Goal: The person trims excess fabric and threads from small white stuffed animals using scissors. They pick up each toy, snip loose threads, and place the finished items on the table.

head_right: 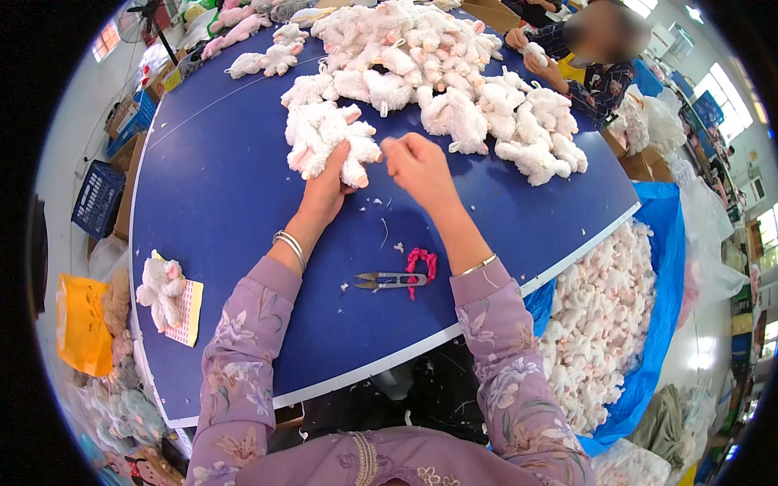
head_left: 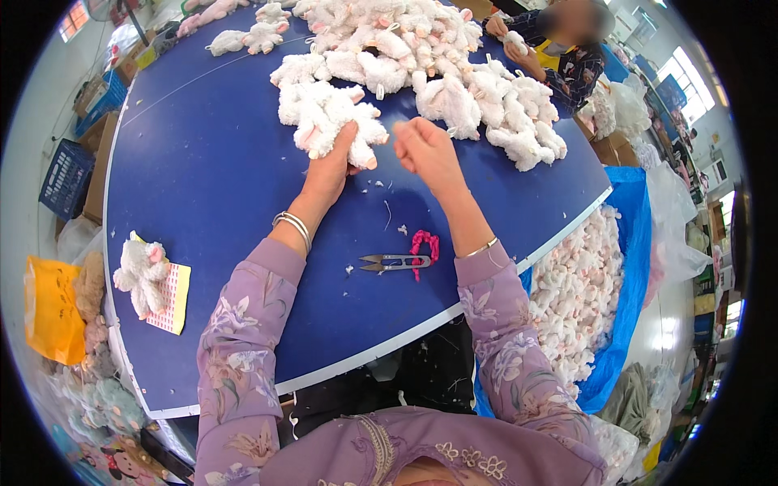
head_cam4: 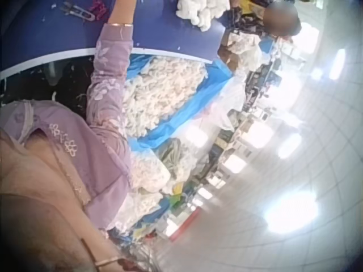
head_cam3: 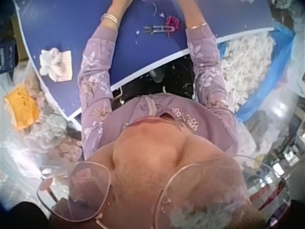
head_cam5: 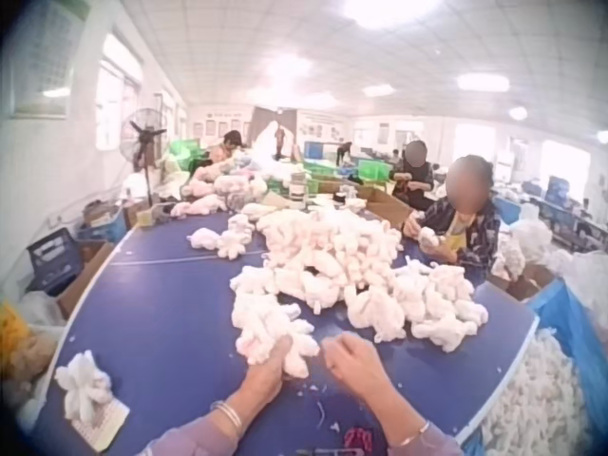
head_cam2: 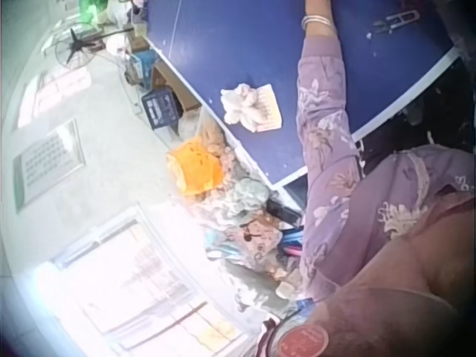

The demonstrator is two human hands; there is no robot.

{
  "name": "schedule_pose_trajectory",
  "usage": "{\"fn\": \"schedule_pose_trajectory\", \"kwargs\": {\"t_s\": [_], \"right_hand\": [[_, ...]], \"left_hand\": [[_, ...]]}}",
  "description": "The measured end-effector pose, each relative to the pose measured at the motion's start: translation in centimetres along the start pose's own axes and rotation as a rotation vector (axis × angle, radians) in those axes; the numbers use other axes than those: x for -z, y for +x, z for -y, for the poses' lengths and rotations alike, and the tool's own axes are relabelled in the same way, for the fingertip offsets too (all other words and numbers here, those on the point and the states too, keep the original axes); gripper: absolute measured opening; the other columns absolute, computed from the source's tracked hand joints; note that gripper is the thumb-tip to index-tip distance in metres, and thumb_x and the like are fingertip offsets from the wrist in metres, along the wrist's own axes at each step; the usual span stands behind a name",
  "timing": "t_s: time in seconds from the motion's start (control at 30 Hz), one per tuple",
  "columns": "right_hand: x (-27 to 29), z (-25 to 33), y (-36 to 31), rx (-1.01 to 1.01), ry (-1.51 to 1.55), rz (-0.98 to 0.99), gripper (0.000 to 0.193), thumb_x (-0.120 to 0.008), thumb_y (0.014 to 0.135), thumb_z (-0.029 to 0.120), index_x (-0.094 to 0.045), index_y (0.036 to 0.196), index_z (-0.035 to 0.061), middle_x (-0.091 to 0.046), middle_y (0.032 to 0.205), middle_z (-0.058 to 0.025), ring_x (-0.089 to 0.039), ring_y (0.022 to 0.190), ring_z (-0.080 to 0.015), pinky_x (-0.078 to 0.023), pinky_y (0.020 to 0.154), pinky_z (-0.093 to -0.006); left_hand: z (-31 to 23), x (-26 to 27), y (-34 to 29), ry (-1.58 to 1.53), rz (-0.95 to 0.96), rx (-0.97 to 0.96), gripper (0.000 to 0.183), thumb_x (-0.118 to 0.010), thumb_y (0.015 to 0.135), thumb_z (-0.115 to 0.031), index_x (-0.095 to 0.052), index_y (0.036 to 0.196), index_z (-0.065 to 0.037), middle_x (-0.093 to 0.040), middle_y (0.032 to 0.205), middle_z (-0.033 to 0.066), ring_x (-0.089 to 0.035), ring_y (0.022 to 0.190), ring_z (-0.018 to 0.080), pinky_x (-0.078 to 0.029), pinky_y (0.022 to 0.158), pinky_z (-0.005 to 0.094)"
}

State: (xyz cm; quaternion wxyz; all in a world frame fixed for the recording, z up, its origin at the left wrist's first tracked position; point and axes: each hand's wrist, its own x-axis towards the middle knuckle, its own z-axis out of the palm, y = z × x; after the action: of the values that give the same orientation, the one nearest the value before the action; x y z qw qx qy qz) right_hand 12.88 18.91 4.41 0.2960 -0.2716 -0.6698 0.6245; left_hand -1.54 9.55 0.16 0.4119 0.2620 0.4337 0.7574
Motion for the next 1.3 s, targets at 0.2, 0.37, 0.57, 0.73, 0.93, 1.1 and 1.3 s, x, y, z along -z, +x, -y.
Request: {"fn": "schedule_pose_trajectory", "kwargs": {"t_s": [0.2, 0.37, 0.57, 0.73, 0.93, 1.1, 1.3], "right_hand": [[-1.5, -1.6, 0.2, 0.097, 0.047, 0.048, 0.024, -0.065, 0.089, 0.023, -0.056, 0.086, 0.0004, -0.059, 0.069, -0.0021, -0.05, 0.056, -0.0054, -0.038, 0.049, -0.0205], [-1.1, -1.6, -0.2, 0.012, -0.038, -0.011, 0.024, -0.071, 0.083, 0.019, -0.058, 0.084, -0.0009, -0.059, 0.065, -0.0029, -0.051, 0.053, -0.0064, -0.039, 0.046, -0.0212], [-1.0, -1.0, -0.6, -0.152, -0.03, 0.068, 0.028, -0.068, 0.087, 0.026, -0.059, 0.082, -0.0001, -0.058, 0.063, -0.0032, -0.05, 0.05, -0.0071, -0.039, 0.044, -0.0217], [-0.1, -0.4, -0.5, -0.101, 0.078, 0.044, 0.036, -0.065, 0.089, 0.033, -0.06, 0.093, -0.0025, -0.06, 0.068, -0.0038, -0.05, 0.05, -0.0066, -0.037, 0.042, -0.0219], [0.8, -1.1, -0.6, 0.049, 0.086, 0.077, 0.031, -0.061, 0.092, 0.025, -0.061, 0.113, 0.0016, -0.062, 0.078, -0.002, -0.055, 0.063, -0.0059, -0.042, 0.051, -0.021], [7.9, 5.8, -2.2, 0.548, 0.818, 0.072, 0.049, -0.056, 0.095, 0.036, -0.046, 0.13, 0.0039, -0.058, 0.12, -0.0145, -0.061, 0.099, -0.0211, -0.05, 0.079, -0.0348], [10.4, -1.8, 3.7, 0.291, -0.534, -0.592, 0.046, -0.067, 0.083, 0.028, -0.053, 0.116, -0.0005, -0.056, 0.12, -0.0226, -0.057, 0.107, -0.0321, -0.048, 0.084, -0.0417]], "left_hand": [[0.4, 0.5, 0.2, 0.023, 0.124, 0.018, 0.029, -0.058, 0.095, -0.03, -0.055, 0.116, -0.012, -0.063, 0.09, -0.0003, -0.058, 0.068, 0.0061, -0.039, 0.048, 0.0202], [0.6, 0.0, 0.1, 0.027, 0.037, -0.052, 0.027, -0.059, 0.095, -0.03, -0.056, 0.113, -0.011, -0.062, 0.087, -0.0012, -0.055, 0.066, 0.0052, -0.037, 0.047, 0.0203], [0.9, 1.3, 0.4, 0.087, 0.024, -0.136, 0.031, -0.056, 0.096, -0.023, -0.051, 0.123, -0.008, -0.062, 0.106, 0.0029, -0.061, 0.086, 0.0116, -0.05, 0.064, 0.0261], [0.6, 1.8, 0.8, -0.053, 0.139, 0.048, 0.03, -0.051, 0.096, -0.02, -0.051, 0.122, -0.004, -0.062, 0.108, 0.0065, -0.063, 0.087, 0.0153, -0.05, 0.066, 0.0281], [1.1, 0.5, 0.1, 0.15, 0.371, 0.023, 0.037, -0.054, 0.094, -0.027, -0.052, 0.122, -0.002, -0.063, 0.103, 0.0076, -0.063, 0.087, 0.0165, -0.052, 0.069, 0.0289], [-0.1, 0.5, 0.2, 0.19, 0.412, 0.092, 0.036, -0.045, 0.098, -0.038, -0.058, 0.103, -0.005, -0.061, 0.082, 0.0044, -0.051, 0.065, 0.0094, -0.041, 0.059, 0.0219], [-0.2, 0.4, 0.5, 0.131, 0.405, 0.141, 0.032, -0.045, 0.099, -0.035, -0.057, 0.103, -0.005, -0.061, 0.082, 0.0033, -0.051, 0.065, 0.0081, -0.042, 0.059, 0.0211]]}}
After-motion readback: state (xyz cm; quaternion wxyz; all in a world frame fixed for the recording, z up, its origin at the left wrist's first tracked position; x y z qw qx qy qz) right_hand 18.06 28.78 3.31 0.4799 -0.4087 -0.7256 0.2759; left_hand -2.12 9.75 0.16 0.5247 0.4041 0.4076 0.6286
